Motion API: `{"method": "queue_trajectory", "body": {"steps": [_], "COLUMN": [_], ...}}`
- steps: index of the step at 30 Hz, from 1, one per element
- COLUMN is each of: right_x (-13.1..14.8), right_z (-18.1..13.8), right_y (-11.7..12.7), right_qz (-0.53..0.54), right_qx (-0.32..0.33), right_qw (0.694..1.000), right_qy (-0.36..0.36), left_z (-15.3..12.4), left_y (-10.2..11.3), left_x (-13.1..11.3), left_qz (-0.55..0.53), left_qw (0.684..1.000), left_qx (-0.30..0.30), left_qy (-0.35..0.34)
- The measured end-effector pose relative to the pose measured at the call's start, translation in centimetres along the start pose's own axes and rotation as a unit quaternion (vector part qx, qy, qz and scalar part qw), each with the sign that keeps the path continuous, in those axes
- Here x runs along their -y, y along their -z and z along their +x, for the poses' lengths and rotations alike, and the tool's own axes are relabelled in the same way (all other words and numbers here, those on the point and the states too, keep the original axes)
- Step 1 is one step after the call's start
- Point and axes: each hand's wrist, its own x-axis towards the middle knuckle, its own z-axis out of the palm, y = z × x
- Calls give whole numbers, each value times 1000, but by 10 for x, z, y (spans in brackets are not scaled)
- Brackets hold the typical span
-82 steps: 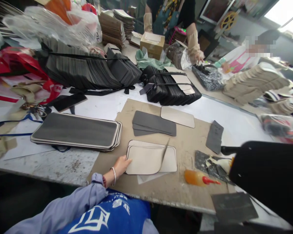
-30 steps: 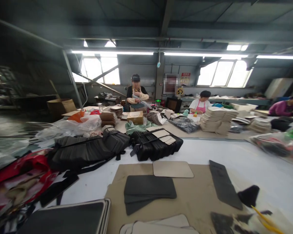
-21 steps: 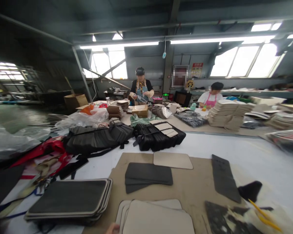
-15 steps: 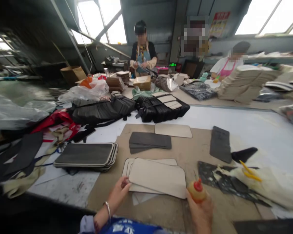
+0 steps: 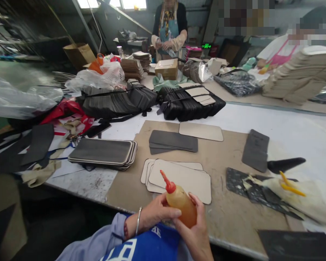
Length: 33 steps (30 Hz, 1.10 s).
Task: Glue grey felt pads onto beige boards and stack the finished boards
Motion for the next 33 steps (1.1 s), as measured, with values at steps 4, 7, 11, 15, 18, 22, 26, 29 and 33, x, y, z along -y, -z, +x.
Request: {"method": "queue_trajectory", "body": {"steps": [4, 7, 11, 15, 18, 22, 26, 29, 33], "right_x": [3, -2, -5, 2, 5, 6, 13, 17, 15], "right_z": [0, 2, 4, 3, 1, -1, 1, 8, 16], "right_y": [-5, -5, 4, 13, 14, 8, -4, -19, -40], "right_qz": [139, 215, 287, 318, 321, 305, 296, 271, 165], "right_qx": [-19, -23, -58, -58, -75, -86, -59, -48, -60], "right_qw": [983, 958, 929, 915, 912, 913, 917, 924, 950], "right_qy": [-117, -186, -226, -243, -246, -257, -260, -265, -257], "left_z": [0, 2, 12, 23, 26, 23, 23, 24, 22], "left_y": [4, 25, 79, 127, 141, 146, 154, 161, 170], "left_x": [-9, -11, -7, 3, 9, 19, 28, 28, 22], "left_qz": [80, 289, 604, 746, 767, 780, 791, 798, 778], "left_qw": [997, 957, 789, 661, 637, 617, 588, 561, 558], "left_qx": [13, -4, -98, -67, -48, -50, -30, -7, 16], "left_qy": [-4, 3, -48, -45, -53, -89, -164, -220, -289]}}
